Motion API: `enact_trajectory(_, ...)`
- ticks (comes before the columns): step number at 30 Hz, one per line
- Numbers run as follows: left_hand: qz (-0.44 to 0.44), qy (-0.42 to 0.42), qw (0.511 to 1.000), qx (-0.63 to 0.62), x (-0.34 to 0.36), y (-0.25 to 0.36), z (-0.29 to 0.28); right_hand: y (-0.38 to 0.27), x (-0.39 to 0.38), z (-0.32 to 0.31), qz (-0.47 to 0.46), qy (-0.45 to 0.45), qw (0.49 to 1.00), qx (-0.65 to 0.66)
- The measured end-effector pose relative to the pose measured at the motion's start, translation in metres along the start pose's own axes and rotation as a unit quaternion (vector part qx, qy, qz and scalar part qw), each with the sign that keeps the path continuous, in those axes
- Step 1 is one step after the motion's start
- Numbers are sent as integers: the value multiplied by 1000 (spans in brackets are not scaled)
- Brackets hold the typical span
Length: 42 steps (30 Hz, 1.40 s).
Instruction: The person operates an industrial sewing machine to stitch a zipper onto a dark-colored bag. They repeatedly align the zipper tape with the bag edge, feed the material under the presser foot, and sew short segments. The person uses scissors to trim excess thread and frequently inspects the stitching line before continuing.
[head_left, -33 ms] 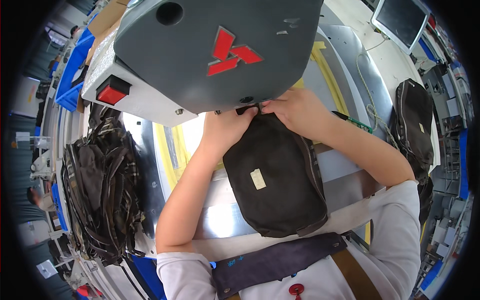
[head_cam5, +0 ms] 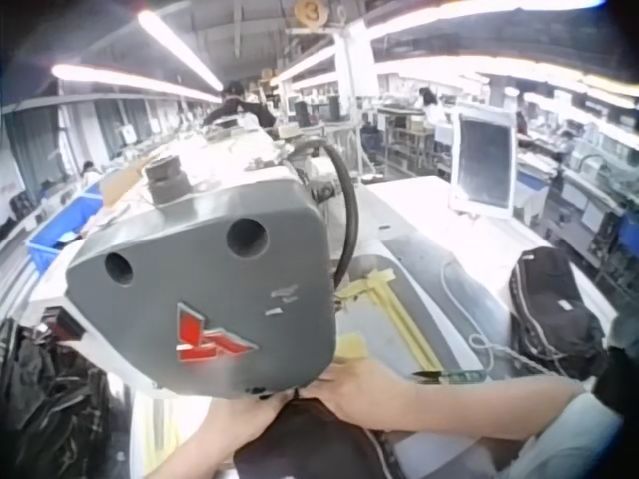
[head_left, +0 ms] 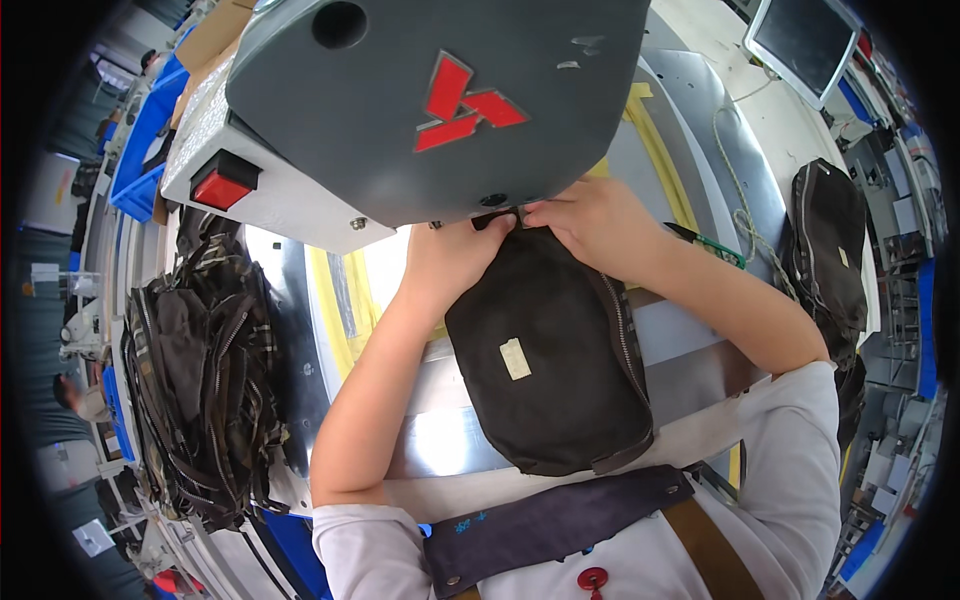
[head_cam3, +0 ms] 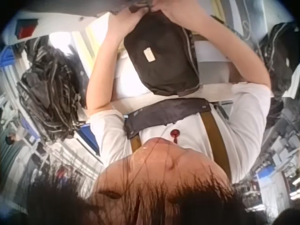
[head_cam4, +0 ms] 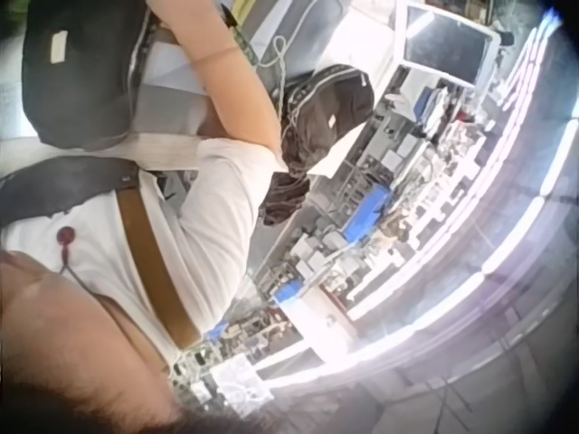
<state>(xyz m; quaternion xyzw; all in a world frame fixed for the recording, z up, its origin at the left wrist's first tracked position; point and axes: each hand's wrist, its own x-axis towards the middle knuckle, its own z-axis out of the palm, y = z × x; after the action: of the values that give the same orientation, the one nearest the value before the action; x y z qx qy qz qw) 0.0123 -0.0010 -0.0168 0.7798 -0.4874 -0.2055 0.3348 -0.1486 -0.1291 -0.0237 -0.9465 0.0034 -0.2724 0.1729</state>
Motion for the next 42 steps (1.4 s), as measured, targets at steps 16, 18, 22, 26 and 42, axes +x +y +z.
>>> enact_trajectory(16,97,91,991,8,-2,-6,13,-8,-1,1,-74,-39,989,-120)
enact_trajectory(18,98,76,992,11,0,-7,12,-11,-2,2,-81,-40,985,-149)
enact_trajectory(22,94,84,991,55,-5,-11,8,-11,0,2,-65,-42,987,-140)
enact_trajectory(26,241,130,942,192,-38,12,5,-9,-4,3,-47,-30,990,-130)
enact_trajectory(42,267,34,950,160,-37,1,-3,-5,6,-8,314,-45,935,157)
